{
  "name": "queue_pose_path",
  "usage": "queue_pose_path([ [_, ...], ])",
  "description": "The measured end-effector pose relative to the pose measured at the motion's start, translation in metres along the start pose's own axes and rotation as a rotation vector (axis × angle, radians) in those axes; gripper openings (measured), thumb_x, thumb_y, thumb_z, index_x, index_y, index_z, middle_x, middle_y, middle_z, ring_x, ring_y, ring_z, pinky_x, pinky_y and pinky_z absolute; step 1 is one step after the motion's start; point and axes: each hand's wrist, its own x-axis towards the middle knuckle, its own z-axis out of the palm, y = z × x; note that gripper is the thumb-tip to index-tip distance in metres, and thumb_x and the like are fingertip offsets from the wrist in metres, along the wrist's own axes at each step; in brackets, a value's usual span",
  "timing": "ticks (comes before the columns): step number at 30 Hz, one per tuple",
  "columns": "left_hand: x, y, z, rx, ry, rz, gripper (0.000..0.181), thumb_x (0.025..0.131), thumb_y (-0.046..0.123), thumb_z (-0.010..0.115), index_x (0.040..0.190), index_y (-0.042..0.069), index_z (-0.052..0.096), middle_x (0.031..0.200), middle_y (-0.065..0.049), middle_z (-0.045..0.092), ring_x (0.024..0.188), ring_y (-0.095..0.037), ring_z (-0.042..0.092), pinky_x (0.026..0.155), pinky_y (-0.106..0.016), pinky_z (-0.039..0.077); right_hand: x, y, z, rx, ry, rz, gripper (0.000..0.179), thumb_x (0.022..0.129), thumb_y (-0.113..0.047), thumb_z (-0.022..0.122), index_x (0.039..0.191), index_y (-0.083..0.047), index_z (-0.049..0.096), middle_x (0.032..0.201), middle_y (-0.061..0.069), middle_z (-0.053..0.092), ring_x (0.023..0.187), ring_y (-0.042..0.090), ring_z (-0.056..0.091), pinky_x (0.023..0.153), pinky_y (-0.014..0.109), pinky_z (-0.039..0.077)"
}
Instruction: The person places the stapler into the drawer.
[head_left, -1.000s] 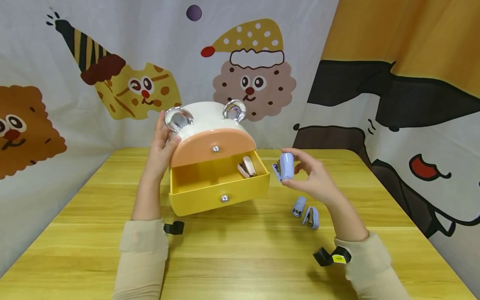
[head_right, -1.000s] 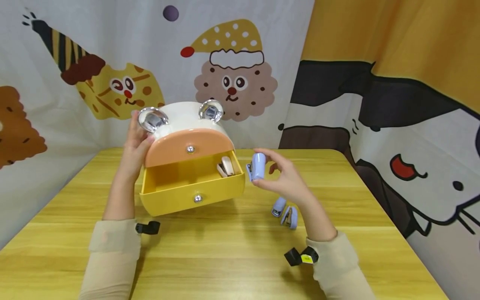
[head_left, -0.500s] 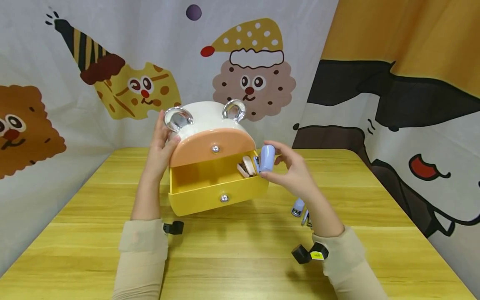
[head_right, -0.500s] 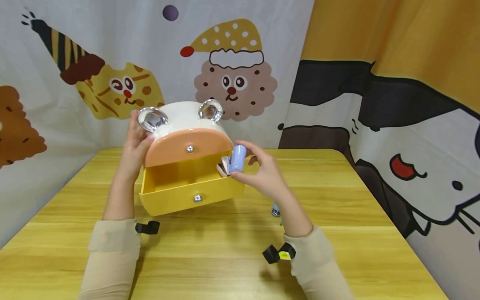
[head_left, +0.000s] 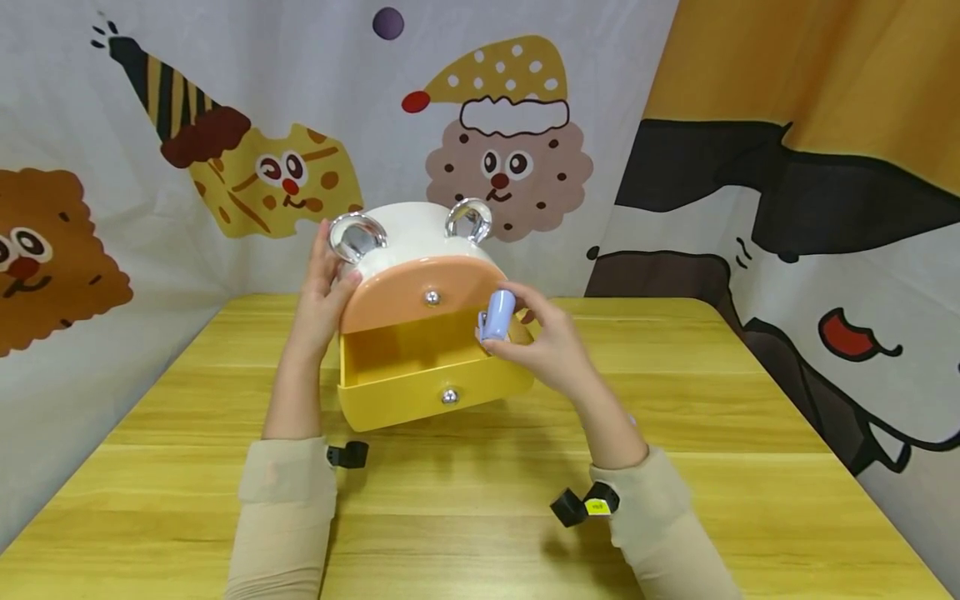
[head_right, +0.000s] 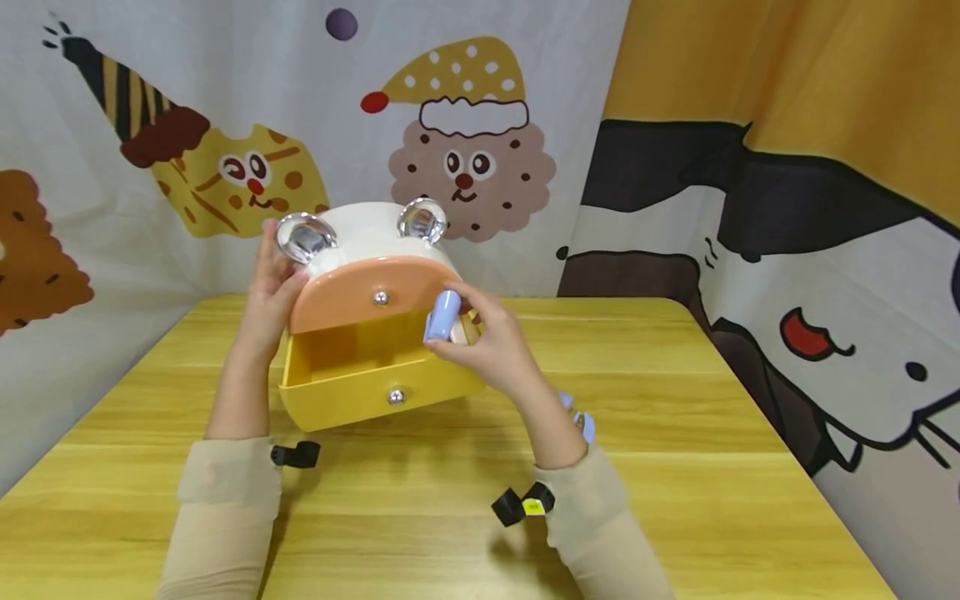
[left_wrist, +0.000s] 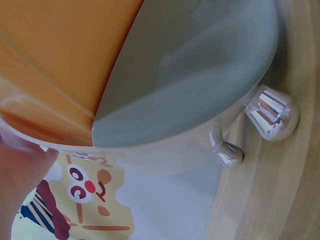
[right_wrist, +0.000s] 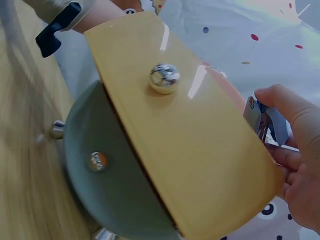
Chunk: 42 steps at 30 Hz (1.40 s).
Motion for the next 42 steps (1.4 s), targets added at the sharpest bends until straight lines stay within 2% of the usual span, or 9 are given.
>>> queue_pose_path([
  [4,0.0,0.001,0.0,-0.004,-0.003,-0.006,0.079,0.095,0.015,0.055,0.154,0.037,0.008,0.153,-0.014,0.028,0.132,-0.029,0.032,0.109,-0.043,0.027,0.0,0.002,0.007,-0.065,-0.01,0.0,0.067,0.074,-0.02,0.083,0.134,-0.01,0.054,0.109,0.006,0.06,0.098,0.025,0.05,0.08,0.041,0.045],
  [8,0.0,0.001,0.0,-0.004,-0.006,-0.006,0.079,0.095,0.014,0.055,0.155,0.034,0.007,0.153,-0.015,0.028,0.132,-0.029,0.032,0.109,-0.043,0.028,-0.001,0.004,0.01,-0.084,-0.017,0.003,0.068,0.075,-0.021,0.083,0.135,-0.009,0.054,0.11,0.007,0.06,0.099,0.028,0.05,0.08,0.045,0.045],
  [13,0.0,0.001,0.0,-0.006,-0.003,-0.006,0.079,0.095,0.014,0.055,0.154,0.036,0.008,0.153,-0.015,0.028,0.133,-0.029,0.031,0.109,-0.043,0.027,-0.001,0.004,0.013,-0.083,-0.041,-0.013,0.068,0.075,-0.023,0.083,0.135,-0.009,0.054,0.118,0.008,0.06,0.102,0.03,0.05,0.083,0.05,0.044],
  [18,-0.001,0.001,-0.001,0.018,0.005,-0.008,0.077,0.096,0.016,0.055,0.154,0.038,0.01,0.152,-0.014,0.03,0.129,-0.029,0.035,0.106,-0.041,0.031,-0.001,0.004,0.013,-0.067,-0.05,-0.027,0.063,0.078,-0.021,0.08,0.135,-0.01,0.054,0.112,0.012,0.062,0.104,0.027,0.052,0.088,0.05,0.043],
  [22,-0.001,0.0,-0.001,0.018,0.006,-0.004,0.076,0.096,0.018,0.056,0.153,0.039,0.011,0.152,-0.014,0.03,0.132,-0.03,0.033,0.108,-0.043,0.029,-0.002,0.003,0.011,-0.061,-0.047,-0.028,0.058,0.081,-0.021,0.078,0.134,-0.011,0.055,0.112,0.01,0.063,0.106,0.028,0.052,0.089,0.051,0.043],
  [25,0.0,0.0,-0.001,0.012,0.003,-0.002,0.076,0.095,0.018,0.056,0.153,0.04,0.012,0.153,-0.014,0.029,0.134,-0.03,0.031,0.11,-0.044,0.027,-0.004,0.001,0.008,-0.052,-0.042,-0.037,0.057,0.082,-0.021,0.078,0.133,-0.012,0.055,0.113,0.005,0.063,0.108,0.03,0.052,0.09,0.051,0.042],
  [31,0.001,-0.001,0.001,0.003,-0.001,0.012,0.076,0.096,0.015,0.055,0.154,0.038,0.011,0.151,-0.015,0.032,0.13,-0.029,0.035,0.108,-0.041,0.03,-0.01,-0.004,-0.004,-0.054,-0.014,-0.059,0.057,0.08,-0.022,0.079,0.131,-0.012,0.057,0.113,-0.002,0.062,0.107,0.025,0.052,0.091,0.045,0.041],
  [37,0.001,0.0,0.001,-0.006,-0.006,0.018,0.077,0.096,0.014,0.054,0.154,0.037,0.01,0.151,-0.015,0.031,0.129,-0.028,0.036,0.107,-0.04,0.03,-0.018,-0.005,-0.02,-0.046,-0.003,-0.092,0.058,0.077,-0.014,0.081,0.13,-0.008,0.057,0.116,0.004,0.063,0.106,0.02,0.052,0.091,0.043,0.041],
  [42,0.0,0.0,-0.001,-0.003,-0.002,0.017,0.077,0.096,0.015,0.054,0.154,0.037,0.01,0.15,-0.015,0.033,0.127,-0.029,0.037,0.106,-0.039,0.031,-0.025,-0.001,-0.034,-0.062,0.005,-0.113,0.059,0.076,-0.009,0.081,0.13,-0.012,0.058,0.117,0.005,0.063,0.105,0.018,0.052,0.09,0.045,0.041],
])
